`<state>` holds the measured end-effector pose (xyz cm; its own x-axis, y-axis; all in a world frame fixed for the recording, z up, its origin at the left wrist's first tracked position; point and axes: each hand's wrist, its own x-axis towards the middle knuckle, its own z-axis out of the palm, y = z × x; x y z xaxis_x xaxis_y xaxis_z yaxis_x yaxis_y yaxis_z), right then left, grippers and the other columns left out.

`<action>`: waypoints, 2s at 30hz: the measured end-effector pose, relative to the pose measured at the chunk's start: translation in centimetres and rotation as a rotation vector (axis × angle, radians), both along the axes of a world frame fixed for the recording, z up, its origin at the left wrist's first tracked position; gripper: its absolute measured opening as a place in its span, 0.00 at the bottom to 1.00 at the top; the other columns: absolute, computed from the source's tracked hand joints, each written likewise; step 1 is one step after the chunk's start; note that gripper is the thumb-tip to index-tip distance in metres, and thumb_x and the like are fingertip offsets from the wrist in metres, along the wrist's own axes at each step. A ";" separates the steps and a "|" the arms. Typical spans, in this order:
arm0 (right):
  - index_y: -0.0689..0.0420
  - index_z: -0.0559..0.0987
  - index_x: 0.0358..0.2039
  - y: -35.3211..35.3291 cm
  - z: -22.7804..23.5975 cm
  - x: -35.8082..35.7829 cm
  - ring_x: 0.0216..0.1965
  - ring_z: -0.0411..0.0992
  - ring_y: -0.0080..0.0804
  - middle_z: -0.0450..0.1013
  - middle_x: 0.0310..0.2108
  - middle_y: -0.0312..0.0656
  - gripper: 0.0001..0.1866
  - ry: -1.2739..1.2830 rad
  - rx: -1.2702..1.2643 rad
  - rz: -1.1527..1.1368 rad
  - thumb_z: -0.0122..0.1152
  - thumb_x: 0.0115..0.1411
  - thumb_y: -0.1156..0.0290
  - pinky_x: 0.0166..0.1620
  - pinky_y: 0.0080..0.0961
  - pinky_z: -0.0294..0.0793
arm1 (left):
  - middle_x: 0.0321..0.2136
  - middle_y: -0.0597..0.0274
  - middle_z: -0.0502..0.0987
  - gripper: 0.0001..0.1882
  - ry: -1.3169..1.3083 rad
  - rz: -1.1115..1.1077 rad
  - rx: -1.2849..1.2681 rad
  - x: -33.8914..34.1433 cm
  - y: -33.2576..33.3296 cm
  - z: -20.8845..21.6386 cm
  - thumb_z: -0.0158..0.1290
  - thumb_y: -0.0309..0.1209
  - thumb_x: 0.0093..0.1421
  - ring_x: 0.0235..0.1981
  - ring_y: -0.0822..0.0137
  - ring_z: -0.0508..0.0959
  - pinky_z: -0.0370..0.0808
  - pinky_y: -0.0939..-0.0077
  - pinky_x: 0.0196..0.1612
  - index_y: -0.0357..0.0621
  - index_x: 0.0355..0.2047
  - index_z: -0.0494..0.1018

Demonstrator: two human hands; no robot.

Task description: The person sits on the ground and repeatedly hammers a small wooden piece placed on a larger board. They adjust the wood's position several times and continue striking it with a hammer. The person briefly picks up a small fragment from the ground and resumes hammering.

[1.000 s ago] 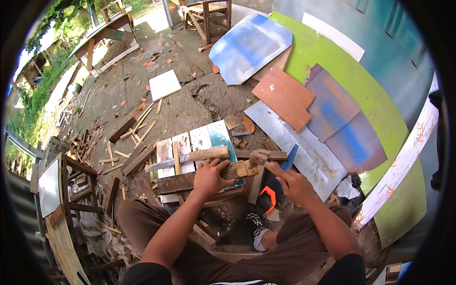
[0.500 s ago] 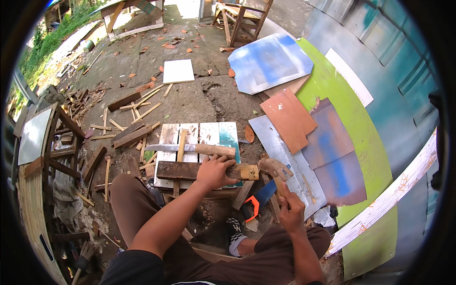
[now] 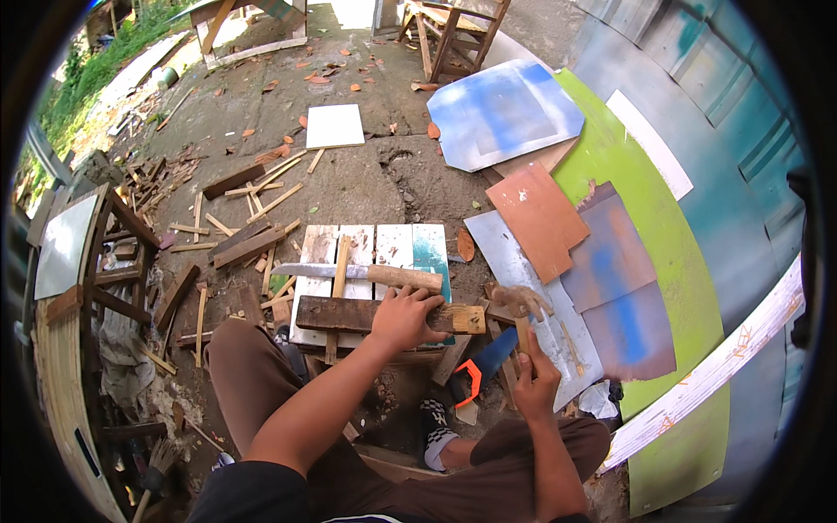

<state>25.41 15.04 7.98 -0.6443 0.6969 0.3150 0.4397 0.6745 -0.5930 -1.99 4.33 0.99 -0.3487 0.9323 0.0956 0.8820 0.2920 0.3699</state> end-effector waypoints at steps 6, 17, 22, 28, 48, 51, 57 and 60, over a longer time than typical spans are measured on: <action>0.64 0.71 0.69 -1.4 -0.1 2.3 0.45 0.83 0.57 0.79 0.53 0.63 0.27 0.307 0.210 -0.023 0.55 0.69 0.79 0.48 0.40 0.81 | 0.55 0.64 0.81 0.41 -0.035 0.004 0.009 -0.1 0.1 -0.5 0.68 0.64 0.48 0.57 0.58 0.78 0.71 0.54 0.60 0.59 0.59 0.79; 0.57 0.72 0.70 -1.8 0.1 -1.7 0.27 0.73 0.46 0.74 0.33 0.50 0.29 0.108 0.153 0.113 0.58 0.69 0.80 0.34 0.39 0.74 | 0.57 0.62 0.80 0.41 -0.057 0.031 0.003 0.5 0.3 0.2 0.69 0.62 0.48 0.59 0.57 0.77 0.71 0.55 0.60 0.58 0.59 0.80; 0.70 0.72 0.66 -3.5 0.4 1.2 0.39 0.81 0.47 0.79 0.46 0.59 0.24 0.272 0.239 -0.109 0.53 0.71 0.78 0.41 0.34 0.81 | 0.56 0.64 0.80 0.40 -0.051 0.025 0.029 0.4 0.3 -0.3 0.69 0.61 0.49 0.58 0.57 0.77 0.71 0.53 0.60 0.58 0.59 0.79; 0.59 0.71 0.71 -2.2 -5.4 0.3 0.38 0.82 0.37 0.82 0.46 0.60 0.26 0.009 0.024 -0.032 0.55 0.74 0.71 0.41 0.36 0.82 | 0.56 0.62 0.81 0.40 -0.072 0.014 0.016 0.6 0.5 0.1 0.69 0.61 0.49 0.60 0.55 0.77 0.71 0.53 0.62 0.56 0.59 0.80; 0.58 0.74 0.69 -5.0 -2.3 -2.4 0.36 0.81 0.51 0.82 0.48 0.57 0.25 0.171 -0.073 -0.156 0.54 0.72 0.76 0.43 0.39 0.79 | 0.54 0.64 0.81 0.39 -0.038 0.027 0.069 1.3 1.3 0.5 0.71 0.60 0.47 0.58 0.55 0.77 0.73 0.54 0.60 0.54 0.56 0.82; 0.63 0.73 0.68 -5.8 0.7 -1.5 0.37 0.82 0.47 0.82 0.47 0.57 0.24 0.268 -0.068 -0.207 0.53 0.73 0.75 0.40 0.37 0.79 | 0.54 0.63 0.81 0.39 -0.065 0.034 0.037 1.3 1.2 0.2 0.71 0.60 0.47 0.58 0.55 0.77 0.72 0.53 0.61 0.54 0.57 0.82; 0.63 0.66 0.73 -7.1 -0.8 -0.6 0.23 0.67 0.21 0.74 0.31 0.41 0.27 0.430 0.208 -0.213 0.49 0.76 0.72 0.27 0.22 0.69 | 0.54 0.62 0.82 0.39 -0.056 0.025 0.081 1.1 1.1 0.0 0.72 0.58 0.46 0.57 0.54 0.78 0.73 0.56 0.61 0.53 0.57 0.82; 0.61 0.71 0.70 -6.6 -3.4 -1.8 0.32 0.75 0.37 0.80 0.45 0.54 0.25 0.227 0.180 -0.233 0.52 0.74 0.73 0.37 0.32 0.76 | 0.55 0.62 0.82 0.39 -0.039 0.015 0.028 1.2 1.3 0.4 0.72 0.58 0.47 0.58 0.55 0.77 0.73 0.56 0.61 0.54 0.57 0.82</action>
